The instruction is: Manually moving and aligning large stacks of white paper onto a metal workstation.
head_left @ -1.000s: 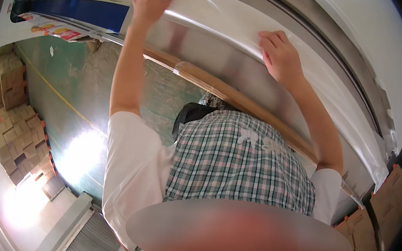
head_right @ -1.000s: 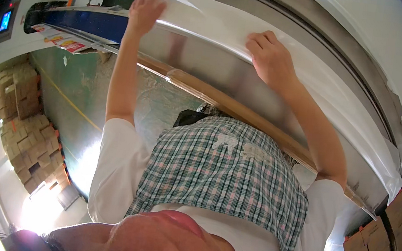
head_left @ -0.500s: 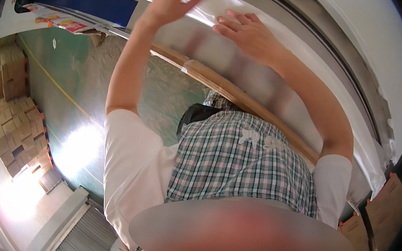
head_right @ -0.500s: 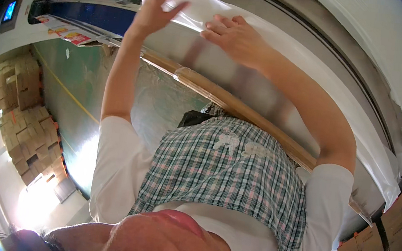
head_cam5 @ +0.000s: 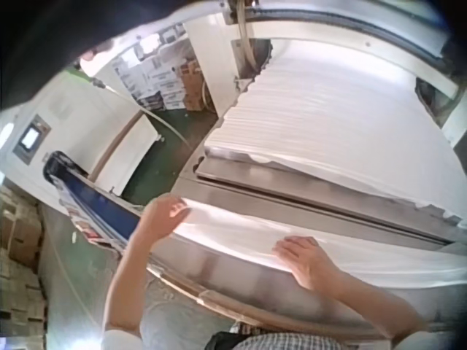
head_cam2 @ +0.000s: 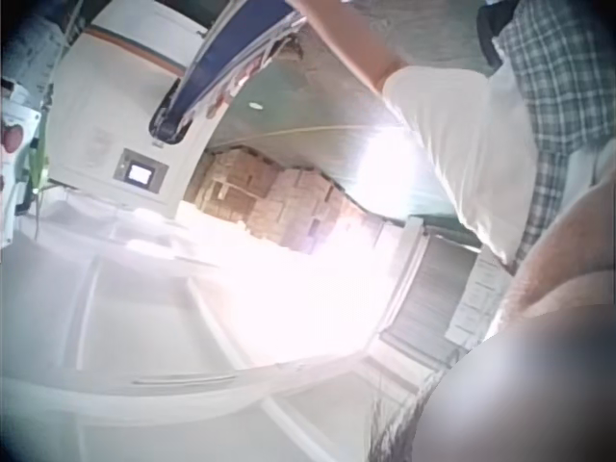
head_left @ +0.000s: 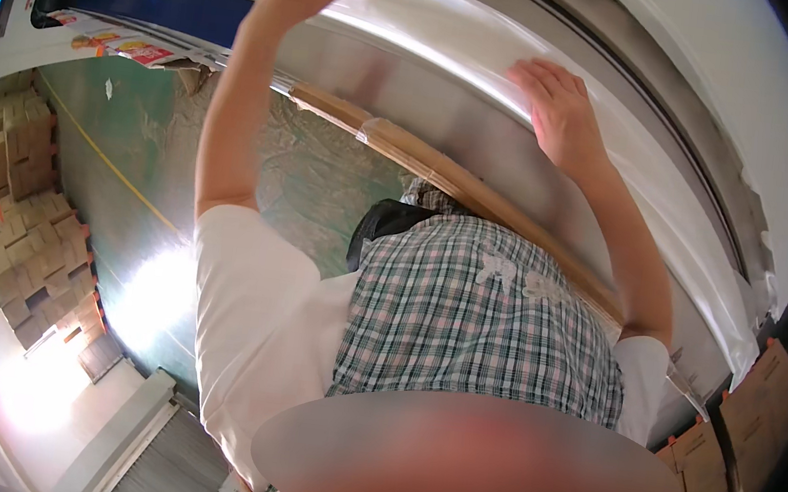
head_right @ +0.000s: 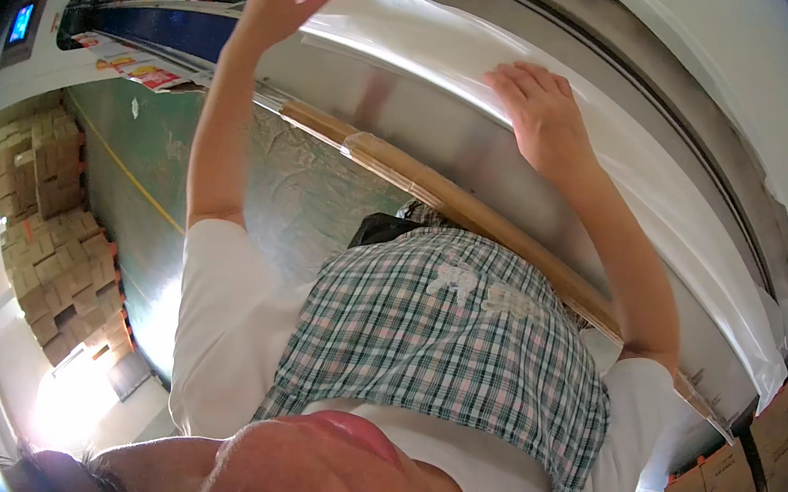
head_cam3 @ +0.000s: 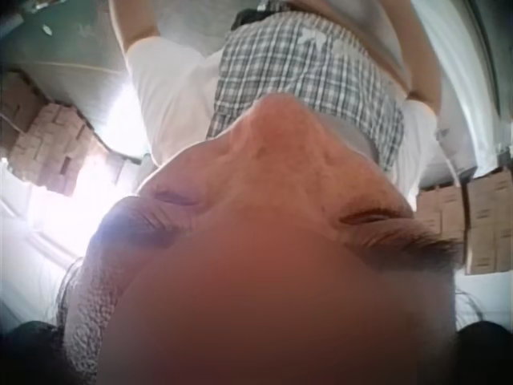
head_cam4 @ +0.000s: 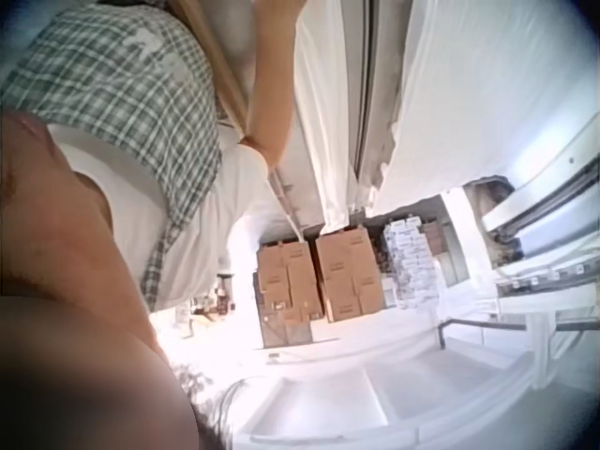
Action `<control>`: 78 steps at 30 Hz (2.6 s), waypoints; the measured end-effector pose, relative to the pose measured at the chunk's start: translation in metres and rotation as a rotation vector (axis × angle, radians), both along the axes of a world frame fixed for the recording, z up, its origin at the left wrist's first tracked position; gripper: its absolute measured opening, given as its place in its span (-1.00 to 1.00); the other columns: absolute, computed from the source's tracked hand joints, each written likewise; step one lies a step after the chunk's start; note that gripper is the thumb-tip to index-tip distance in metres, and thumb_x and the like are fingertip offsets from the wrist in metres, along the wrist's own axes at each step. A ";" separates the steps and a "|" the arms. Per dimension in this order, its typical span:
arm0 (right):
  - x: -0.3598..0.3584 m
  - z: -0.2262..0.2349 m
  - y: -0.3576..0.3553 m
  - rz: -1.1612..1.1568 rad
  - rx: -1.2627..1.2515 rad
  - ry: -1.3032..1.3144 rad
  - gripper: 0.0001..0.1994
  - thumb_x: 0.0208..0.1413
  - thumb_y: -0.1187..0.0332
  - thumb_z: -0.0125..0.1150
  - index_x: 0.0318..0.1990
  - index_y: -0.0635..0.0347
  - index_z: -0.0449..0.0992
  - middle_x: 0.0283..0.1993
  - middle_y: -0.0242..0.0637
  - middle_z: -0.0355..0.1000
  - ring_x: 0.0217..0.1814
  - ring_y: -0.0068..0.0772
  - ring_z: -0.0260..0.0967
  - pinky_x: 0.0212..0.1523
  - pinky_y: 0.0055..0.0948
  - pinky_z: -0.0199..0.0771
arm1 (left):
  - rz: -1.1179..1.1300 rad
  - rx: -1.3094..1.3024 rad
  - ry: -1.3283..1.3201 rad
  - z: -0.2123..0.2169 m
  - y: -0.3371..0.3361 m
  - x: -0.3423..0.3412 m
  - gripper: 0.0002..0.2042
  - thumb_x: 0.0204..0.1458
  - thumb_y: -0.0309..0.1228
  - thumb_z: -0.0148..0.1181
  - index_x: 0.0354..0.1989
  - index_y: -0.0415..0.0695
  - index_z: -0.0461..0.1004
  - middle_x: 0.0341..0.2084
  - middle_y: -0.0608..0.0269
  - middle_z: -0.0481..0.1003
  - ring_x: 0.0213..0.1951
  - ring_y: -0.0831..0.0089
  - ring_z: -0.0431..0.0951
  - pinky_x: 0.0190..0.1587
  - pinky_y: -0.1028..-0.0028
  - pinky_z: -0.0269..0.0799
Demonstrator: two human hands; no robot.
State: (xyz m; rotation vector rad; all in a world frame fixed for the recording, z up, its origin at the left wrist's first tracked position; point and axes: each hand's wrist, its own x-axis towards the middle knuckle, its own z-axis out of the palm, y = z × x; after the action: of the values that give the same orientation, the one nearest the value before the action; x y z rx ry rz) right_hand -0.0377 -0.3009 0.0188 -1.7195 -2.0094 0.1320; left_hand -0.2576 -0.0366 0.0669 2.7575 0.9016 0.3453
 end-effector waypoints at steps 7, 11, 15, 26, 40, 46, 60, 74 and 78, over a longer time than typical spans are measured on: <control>0.028 0.021 -0.005 -0.070 -0.082 0.263 -0.66 -0.10 0.51 0.10 -0.08 0.20 0.35 -0.07 -0.19 0.33 0.03 -0.18 0.23 0.04 -0.35 0.20 | 0.493 -0.125 -0.455 -0.055 0.023 -0.051 -0.82 -0.08 -0.34 0.10 -0.39 -0.19 0.48 -0.56 0.19 0.49 -0.52 0.40 0.51 -0.41 0.48 0.40; 0.041 0.018 0.064 0.017 -0.100 0.403 -0.66 0.01 0.41 0.09 -0.01 0.22 0.32 -0.06 -0.20 0.34 -0.01 -0.30 0.29 0.01 -0.40 0.26 | 0.727 -0.811 -0.482 -0.121 0.050 -0.121 -0.79 -0.04 -0.35 0.07 -0.35 -0.26 0.47 -0.58 0.18 0.49 -0.58 0.46 0.50 -0.51 0.51 0.45; 0.027 -0.034 0.175 0.164 -0.285 0.744 -0.52 -0.11 0.16 0.24 -0.06 0.22 0.33 -0.06 -0.17 0.33 -0.02 -0.31 0.27 -0.02 -0.36 0.27 | 0.639 -0.860 -0.280 -0.122 0.046 -0.094 -0.79 -0.04 -0.37 0.09 -0.35 -0.29 0.44 -0.59 0.19 0.47 -0.61 0.48 0.49 -0.57 0.53 0.48; -0.068 -0.048 0.311 0.191 -1.166 0.715 -0.21 -0.47 -0.17 0.39 -0.12 0.30 0.43 -0.20 -0.22 0.43 -0.24 -0.39 0.41 -0.21 -0.43 0.41 | 0.572 -0.933 -0.138 -0.131 0.053 -0.092 -0.85 -0.11 -0.42 0.13 -0.50 -0.28 0.41 -0.68 0.24 0.44 -0.67 0.53 0.47 -0.59 0.57 0.45; -0.087 -0.059 0.311 0.205 -0.949 0.467 -0.17 -0.47 -0.22 0.32 -0.09 0.31 0.39 -0.16 -0.16 0.39 -0.13 -0.32 0.35 -0.11 -0.42 0.33 | 0.696 -0.719 -0.253 -0.112 0.051 -0.085 -0.78 -0.07 -0.37 0.09 -0.32 -0.27 0.47 -0.52 0.16 0.51 -0.50 0.42 0.53 -0.46 0.49 0.43; -0.036 0.005 0.222 0.307 -0.385 0.531 -0.44 -0.14 0.02 0.23 -0.10 0.30 0.32 -0.24 -0.22 0.33 -0.22 -0.36 0.29 -0.16 -0.45 0.31 | 0.651 0.272 -0.563 -0.098 0.045 -0.086 -0.88 -0.10 -0.39 0.12 -0.44 -0.16 0.49 -0.48 0.19 0.47 -0.40 0.34 0.48 -0.35 0.42 0.38; 0.088 -0.004 -0.134 -0.389 -0.225 0.152 -0.71 -0.22 0.47 0.11 -0.22 0.15 0.33 -0.22 -0.20 0.24 -0.10 -0.15 0.20 -0.15 -0.30 0.30 | -0.105 -0.111 0.055 -0.102 -0.066 0.114 -0.62 0.06 -0.13 -0.15 -0.54 -0.18 0.42 -0.46 -0.04 0.43 -0.35 0.01 0.42 -0.30 0.19 0.30; 0.195 0.019 -0.289 -0.384 -0.380 0.184 -0.57 -0.35 0.45 0.23 -0.18 0.12 0.33 -0.19 -0.24 0.22 -0.14 -0.17 0.25 -0.20 -0.29 0.34 | 0.116 0.308 0.459 -0.099 -0.044 0.005 -0.67 0.08 -0.23 -0.16 -0.20 -0.21 0.42 -0.23 0.00 0.43 -0.13 0.06 0.36 -0.13 0.25 0.29; 0.239 0.023 -0.332 -0.417 -0.401 0.113 -0.52 -0.40 0.51 0.26 -0.16 0.12 0.33 -0.17 -0.25 0.23 -0.12 -0.16 0.26 -0.18 -0.28 0.34 | 0.173 0.015 0.406 -0.102 -0.099 0.052 -0.61 0.09 -0.07 -0.24 -0.20 -0.09 0.40 -0.17 0.13 0.39 -0.07 0.09 0.31 -0.07 0.10 0.17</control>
State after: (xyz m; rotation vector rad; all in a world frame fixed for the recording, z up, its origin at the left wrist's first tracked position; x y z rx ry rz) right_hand 0.2011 -0.6331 0.0414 -2.2829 -1.5759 0.5045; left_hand -0.2052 -0.1353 -0.0349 2.8198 1.2369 -0.1926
